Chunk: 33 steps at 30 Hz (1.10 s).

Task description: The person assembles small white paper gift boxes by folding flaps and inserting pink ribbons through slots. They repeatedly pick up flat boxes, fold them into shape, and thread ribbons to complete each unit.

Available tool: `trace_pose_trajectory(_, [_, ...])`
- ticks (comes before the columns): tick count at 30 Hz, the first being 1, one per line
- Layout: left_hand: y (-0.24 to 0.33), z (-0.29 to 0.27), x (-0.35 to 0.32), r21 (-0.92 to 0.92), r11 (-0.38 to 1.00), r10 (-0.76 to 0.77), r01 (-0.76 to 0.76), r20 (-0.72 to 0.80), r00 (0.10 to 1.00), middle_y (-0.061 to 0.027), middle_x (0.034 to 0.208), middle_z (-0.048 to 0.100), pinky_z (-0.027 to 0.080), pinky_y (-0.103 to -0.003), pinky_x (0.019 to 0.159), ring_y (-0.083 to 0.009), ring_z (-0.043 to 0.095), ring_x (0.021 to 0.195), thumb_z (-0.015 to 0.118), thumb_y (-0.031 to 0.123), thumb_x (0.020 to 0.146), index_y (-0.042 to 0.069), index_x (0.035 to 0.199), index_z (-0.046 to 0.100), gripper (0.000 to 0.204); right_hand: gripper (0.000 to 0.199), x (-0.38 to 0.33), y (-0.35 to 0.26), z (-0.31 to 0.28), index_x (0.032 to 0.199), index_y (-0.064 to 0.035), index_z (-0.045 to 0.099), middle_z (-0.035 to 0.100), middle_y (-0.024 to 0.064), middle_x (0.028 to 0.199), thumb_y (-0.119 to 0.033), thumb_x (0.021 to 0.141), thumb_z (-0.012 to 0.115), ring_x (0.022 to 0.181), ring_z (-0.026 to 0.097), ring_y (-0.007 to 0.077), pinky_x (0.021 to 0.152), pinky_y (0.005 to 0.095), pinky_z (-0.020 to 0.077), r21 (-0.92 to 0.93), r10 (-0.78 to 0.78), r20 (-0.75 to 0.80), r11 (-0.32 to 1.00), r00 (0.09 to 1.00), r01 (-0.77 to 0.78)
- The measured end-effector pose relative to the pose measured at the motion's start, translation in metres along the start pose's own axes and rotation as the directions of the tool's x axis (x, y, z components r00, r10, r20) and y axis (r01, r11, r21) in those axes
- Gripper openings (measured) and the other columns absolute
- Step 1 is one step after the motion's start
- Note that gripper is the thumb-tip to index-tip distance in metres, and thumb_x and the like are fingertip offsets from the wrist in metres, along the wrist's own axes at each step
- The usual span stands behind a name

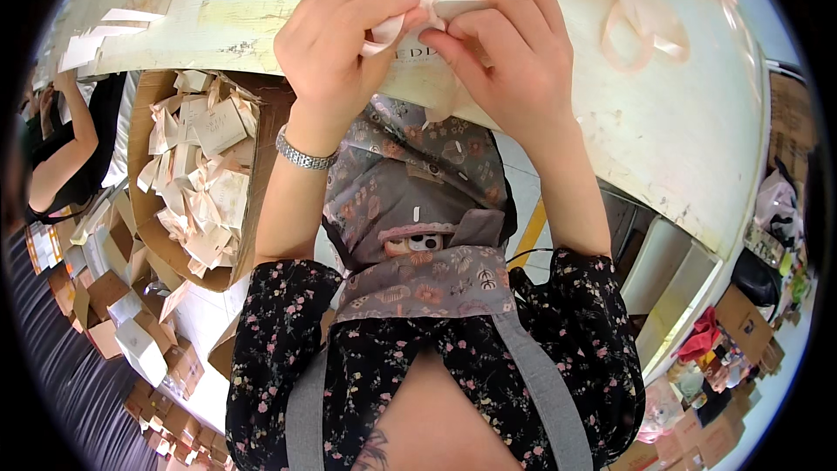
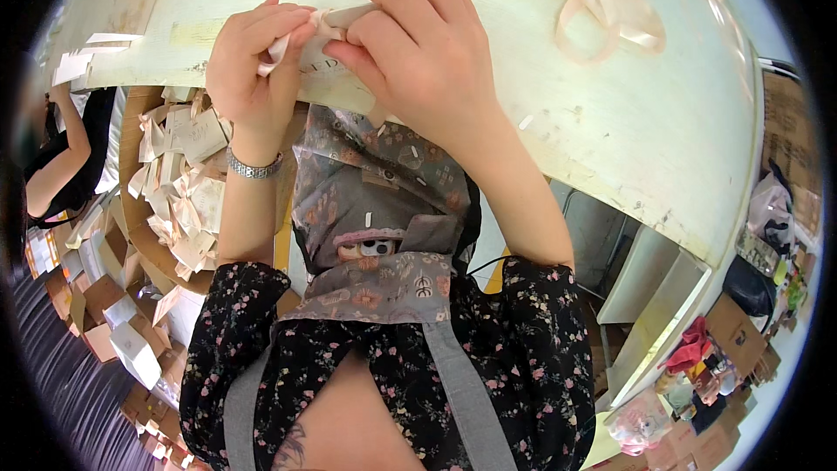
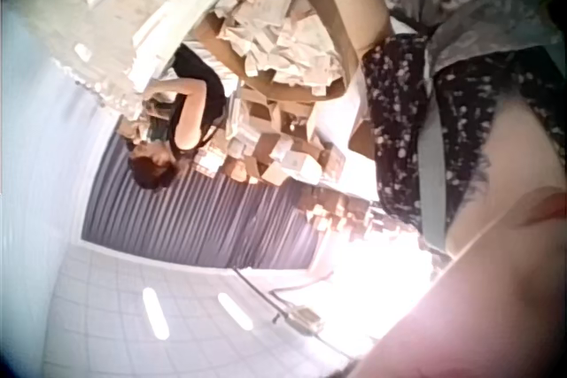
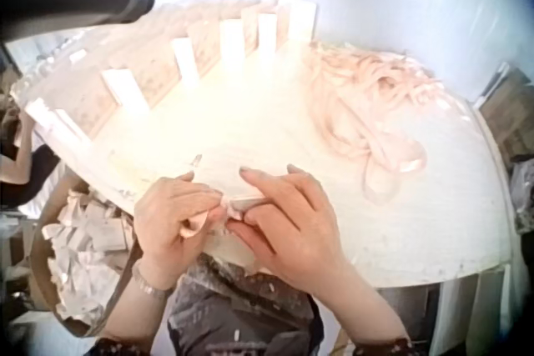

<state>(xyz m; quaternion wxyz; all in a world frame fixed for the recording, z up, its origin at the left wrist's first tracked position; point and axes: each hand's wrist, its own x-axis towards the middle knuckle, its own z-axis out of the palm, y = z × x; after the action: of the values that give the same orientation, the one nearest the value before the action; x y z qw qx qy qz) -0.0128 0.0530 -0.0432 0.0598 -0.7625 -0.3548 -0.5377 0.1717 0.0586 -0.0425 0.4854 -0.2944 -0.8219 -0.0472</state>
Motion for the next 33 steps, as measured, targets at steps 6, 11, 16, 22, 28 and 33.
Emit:
trace_pose_trajectory(6, [0.022, 0.005, 0.001, -0.006, 0.94, -0.338, 0.341, -0.147, 0.93, -0.0043, 0.076, 0.066, 0.049, -0.022, 0.058, -0.0103, 0.06, 0.061, 0.064, 0.005, 0.086, 0.002, 0.088, 0.059, 0.006, 0.017, -0.002, 0.002, 0.004, 0.073, -0.0062, 0.059, 0.064, 0.0026, 0.106, -0.009, 0.064, 0.073, 0.084, 0.054, 0.0265, 0.073, 0.0339, 0.0483, 0.046, -0.053, -0.033, 0.997, 0.998, 0.055])
trace_pose_trajectory(11, [0.01, 0.011, -0.009, -0.234, 0.86, -0.506, 0.453, -0.274, 0.818, -0.0059, 0.074, 0.064, 0.047, -0.02, 0.055, -0.0067, 0.058, 0.059, 0.06, 0.004, 0.091, 0.0, 0.091, 0.057, 0.005, 0.016, 0.0, -0.001, 0.001, 0.075, -0.0048, 0.059, 0.065, 0.002, 0.106, -0.004, 0.067, 0.073, 0.081, 0.055, 0.0246, 0.081, 0.0387, 0.0504, 0.086, -0.044, 0.027, 0.995, 0.999, 0.042])
trace_pose_trajectory(16, [0.004, -0.02, 0.009, 0.155, 0.985, -0.064, 0.069, -0.04, 0.997, -0.0052, 0.081, 0.069, 0.051, -0.035, 0.085, -0.0116, 0.064, 0.069, 0.063, 0.004, 0.088, 0.004, 0.086, 0.06, 0.004, 0.017, 0.001, 0.0, 0.0, 0.077, -0.0065, 0.059, 0.063, 0.0011, 0.106, -0.008, 0.067, 0.073, 0.082, 0.056, 0.0238, 0.082, 0.0406, 0.0505, 0.022, -0.054, 0.04, 0.998, 0.998, 0.053])
trace_pose_trajectory(22, [0.068, -0.082, 0.008, 0.393, 0.915, -0.086, -0.095, 0.419, 0.904, -0.0008, 0.091, 0.069, 0.045, -0.04, 0.091, -0.0165, 0.063, 0.074, 0.077, 0.011, 0.072, 0.01, 0.081, 0.064, 0.015, 0.022, 0.006, -0.014, -0.012, 0.081, -0.0105, 0.058, 0.061, 0.0022, 0.118, -0.016, 0.067, 0.074, 0.095, 0.059, 0.0246, 0.093, 0.0467, 0.0431, -0.014, 0.151, 0.12, 0.989, 0.981, -0.15])
trace_pose_trajectory(28, [0.079, -0.073, -0.009, -0.24, 0.697, -0.498, 0.676, 0.518, 0.696, -0.0063, 0.101, 0.065, 0.047, -0.031, 0.083, -0.0141, 0.061, 0.089, 0.068, 0.008, 0.082, 0.005, 0.089, 0.062, 0.01, 0.029, 0.025, -0.021, 0.007, 0.087, -0.0128, 0.063, 0.062, 0.0081, 0.12, -0.015, 0.062, 0.079, 0.106, 0.06, 0.0276, 0.095, 0.046, 0.0429, -0.032, -0.146, -0.047, 0.989, 0.988, 0.144])
trace_pose_trajectory(33, [0.086, -0.071, -0.005, -0.601, 0.203, -0.68, 0.773, 0.482, 0.553, -0.0104, 0.102, 0.065, 0.047, -0.024, 0.079, -0.012, 0.06, 0.089, 0.053, 0.007, 0.095, -0.003, 0.103, 0.06, 0.015, 0.022, 0.025, -0.014, 0.013, 0.083, -0.0166, 0.062, 0.063, 0.0035, 0.117, -0.02, 0.066, 0.075, 0.101, 0.061, 0.0226, 0.097, 0.0436, 0.0394, 0.063, -0.174, -0.102, 0.981, 0.979, 0.181])
